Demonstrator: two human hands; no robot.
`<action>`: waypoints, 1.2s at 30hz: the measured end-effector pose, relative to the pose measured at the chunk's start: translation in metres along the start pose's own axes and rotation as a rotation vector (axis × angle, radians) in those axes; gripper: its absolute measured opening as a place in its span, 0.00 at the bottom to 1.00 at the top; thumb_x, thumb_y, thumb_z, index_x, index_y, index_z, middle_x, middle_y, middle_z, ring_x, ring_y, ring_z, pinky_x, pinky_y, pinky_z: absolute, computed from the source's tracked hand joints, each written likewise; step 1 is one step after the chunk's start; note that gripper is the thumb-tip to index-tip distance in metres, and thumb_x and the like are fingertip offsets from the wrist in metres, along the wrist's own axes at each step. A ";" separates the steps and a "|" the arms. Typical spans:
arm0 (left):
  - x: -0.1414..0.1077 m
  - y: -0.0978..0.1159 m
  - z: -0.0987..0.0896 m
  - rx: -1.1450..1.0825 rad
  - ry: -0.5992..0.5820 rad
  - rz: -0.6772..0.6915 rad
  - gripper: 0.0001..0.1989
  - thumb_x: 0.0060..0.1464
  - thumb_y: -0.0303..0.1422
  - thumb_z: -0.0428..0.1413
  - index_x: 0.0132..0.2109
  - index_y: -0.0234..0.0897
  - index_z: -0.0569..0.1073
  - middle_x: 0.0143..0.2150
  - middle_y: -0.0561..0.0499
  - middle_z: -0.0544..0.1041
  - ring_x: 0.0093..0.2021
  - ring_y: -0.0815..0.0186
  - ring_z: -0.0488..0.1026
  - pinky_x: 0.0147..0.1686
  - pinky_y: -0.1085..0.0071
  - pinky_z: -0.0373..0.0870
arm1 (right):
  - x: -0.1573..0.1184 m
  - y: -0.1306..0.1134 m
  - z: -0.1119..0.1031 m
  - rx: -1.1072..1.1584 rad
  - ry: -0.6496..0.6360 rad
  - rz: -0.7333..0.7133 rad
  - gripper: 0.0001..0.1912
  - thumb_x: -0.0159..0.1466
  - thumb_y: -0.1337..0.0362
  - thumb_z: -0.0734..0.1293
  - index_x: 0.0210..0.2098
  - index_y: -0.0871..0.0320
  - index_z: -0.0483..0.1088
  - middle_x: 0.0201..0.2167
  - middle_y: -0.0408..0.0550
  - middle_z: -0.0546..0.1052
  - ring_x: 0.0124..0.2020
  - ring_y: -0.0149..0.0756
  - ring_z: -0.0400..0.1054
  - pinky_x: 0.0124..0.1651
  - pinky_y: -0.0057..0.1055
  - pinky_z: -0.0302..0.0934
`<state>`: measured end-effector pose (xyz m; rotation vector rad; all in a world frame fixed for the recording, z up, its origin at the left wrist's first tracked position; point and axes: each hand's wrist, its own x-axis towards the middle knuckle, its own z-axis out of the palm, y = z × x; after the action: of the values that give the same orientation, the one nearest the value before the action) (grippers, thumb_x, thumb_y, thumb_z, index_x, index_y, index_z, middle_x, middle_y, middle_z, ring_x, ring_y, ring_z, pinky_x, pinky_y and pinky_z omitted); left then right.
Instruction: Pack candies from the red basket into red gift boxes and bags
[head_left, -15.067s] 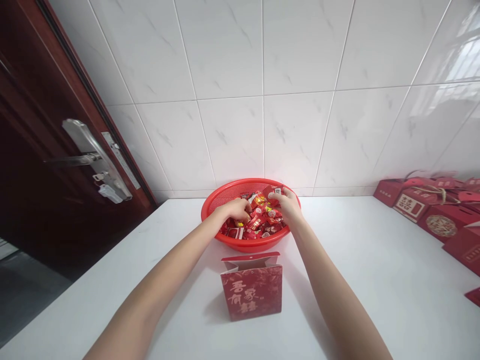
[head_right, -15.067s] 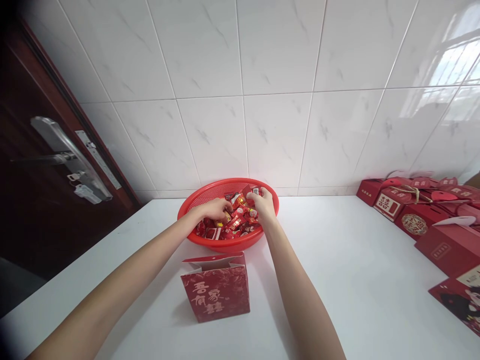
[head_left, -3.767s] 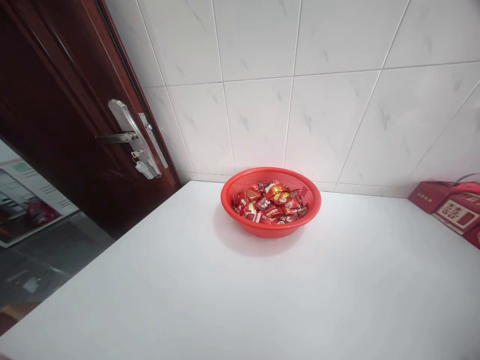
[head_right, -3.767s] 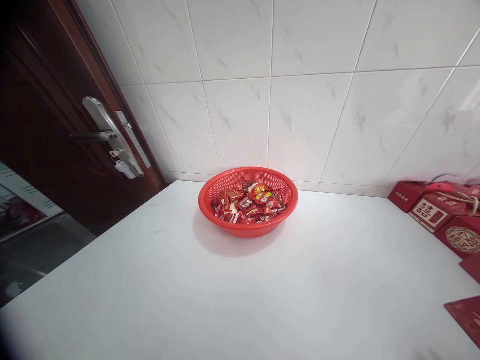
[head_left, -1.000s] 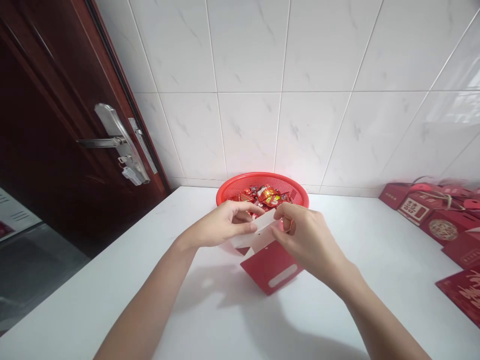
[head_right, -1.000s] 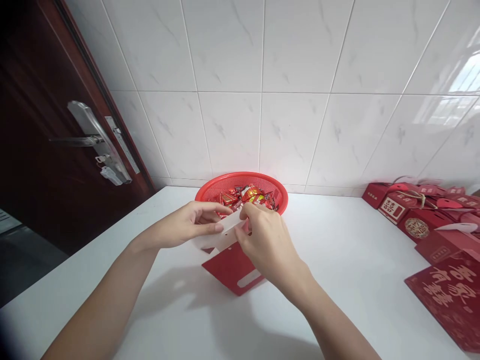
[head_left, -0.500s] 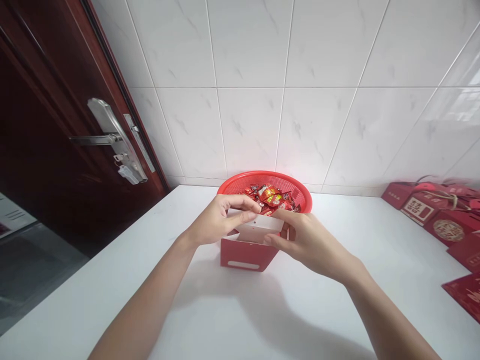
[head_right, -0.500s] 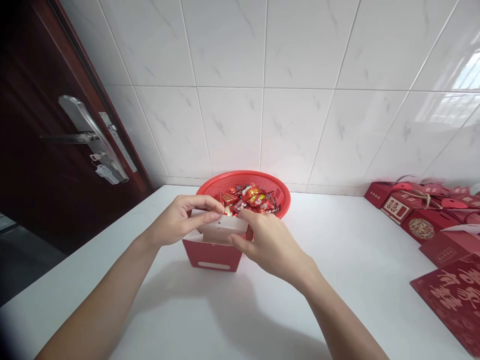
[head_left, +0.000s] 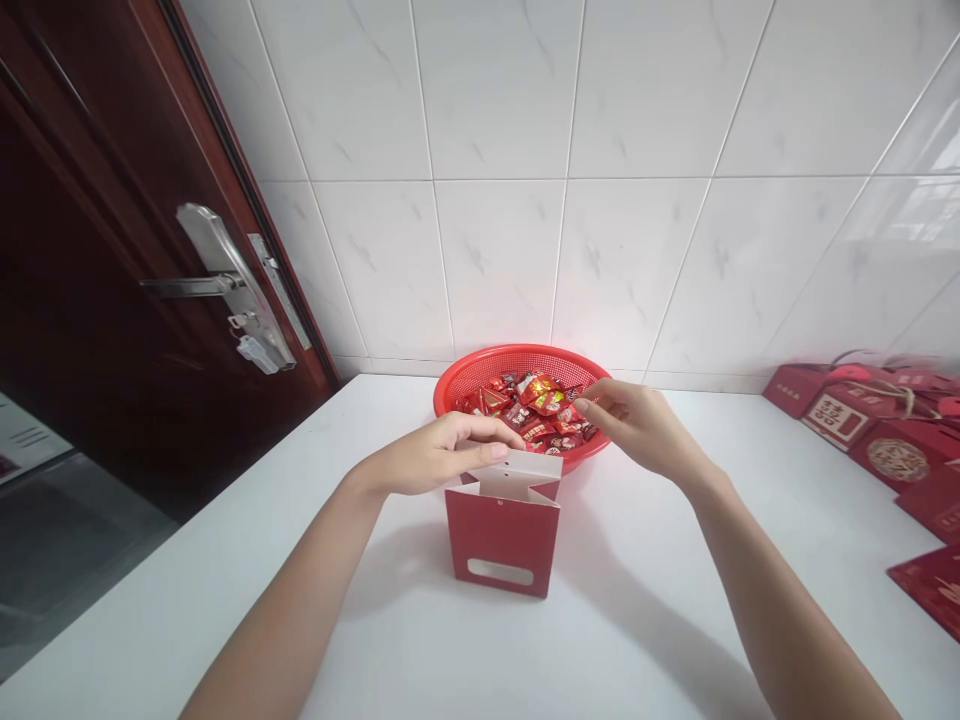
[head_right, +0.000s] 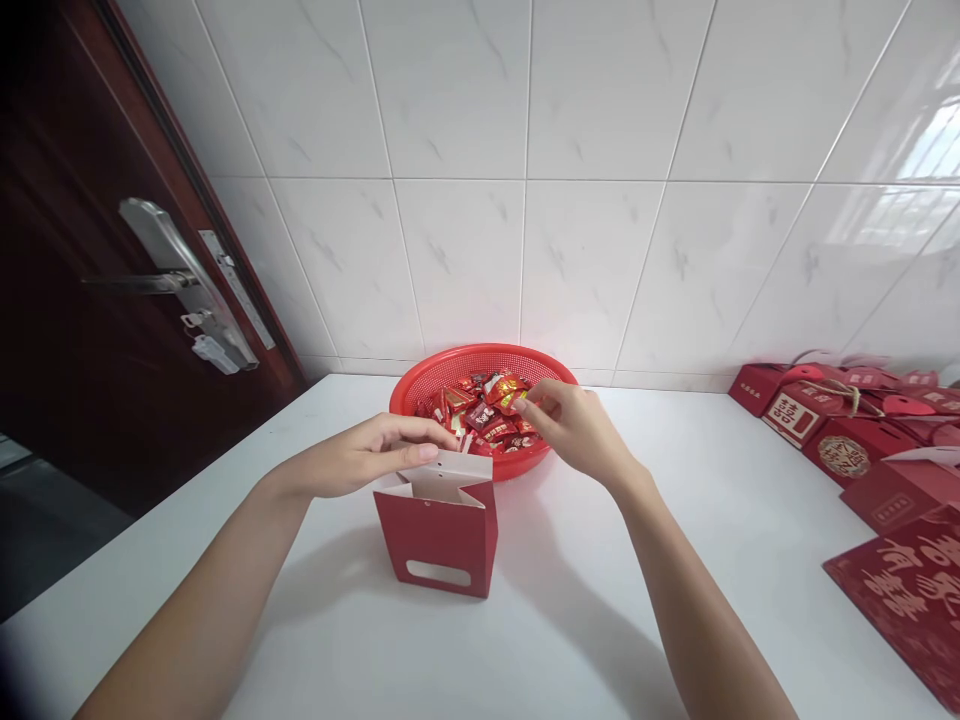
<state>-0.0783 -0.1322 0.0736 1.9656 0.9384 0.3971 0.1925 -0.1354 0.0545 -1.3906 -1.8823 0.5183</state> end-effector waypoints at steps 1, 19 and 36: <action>-0.001 0.001 0.000 0.018 0.012 0.022 0.17 0.64 0.44 0.54 0.52 0.41 0.78 0.44 0.50 0.77 0.44 0.63 0.71 0.41 0.72 0.69 | 0.003 0.005 0.000 -0.002 0.026 0.015 0.16 0.68 0.52 0.64 0.34 0.57 0.74 0.27 0.46 0.78 0.28 0.36 0.70 0.29 0.30 0.59; 0.010 -0.003 -0.008 -0.029 0.192 0.134 0.20 0.64 0.47 0.54 0.50 0.36 0.77 0.46 0.45 0.80 0.47 0.60 0.76 0.50 0.66 0.73 | 0.030 0.044 0.051 0.082 0.124 0.077 0.09 0.68 0.62 0.62 0.46 0.57 0.69 0.35 0.49 0.80 0.35 0.38 0.76 0.37 0.33 0.68; 0.152 -0.053 0.009 0.582 -0.109 -0.189 0.13 0.43 0.39 0.65 0.29 0.39 0.69 0.24 0.53 0.71 0.27 0.61 0.70 0.28 0.69 0.64 | 0.030 0.037 0.060 -0.185 0.116 0.155 0.09 0.67 0.63 0.65 0.47 0.55 0.69 0.41 0.47 0.82 0.38 0.39 0.76 0.36 0.31 0.58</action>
<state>0.0034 -0.0076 0.0111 2.3541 1.2535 -0.1094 0.1663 -0.0892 -0.0009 -1.6607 -1.7739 0.3363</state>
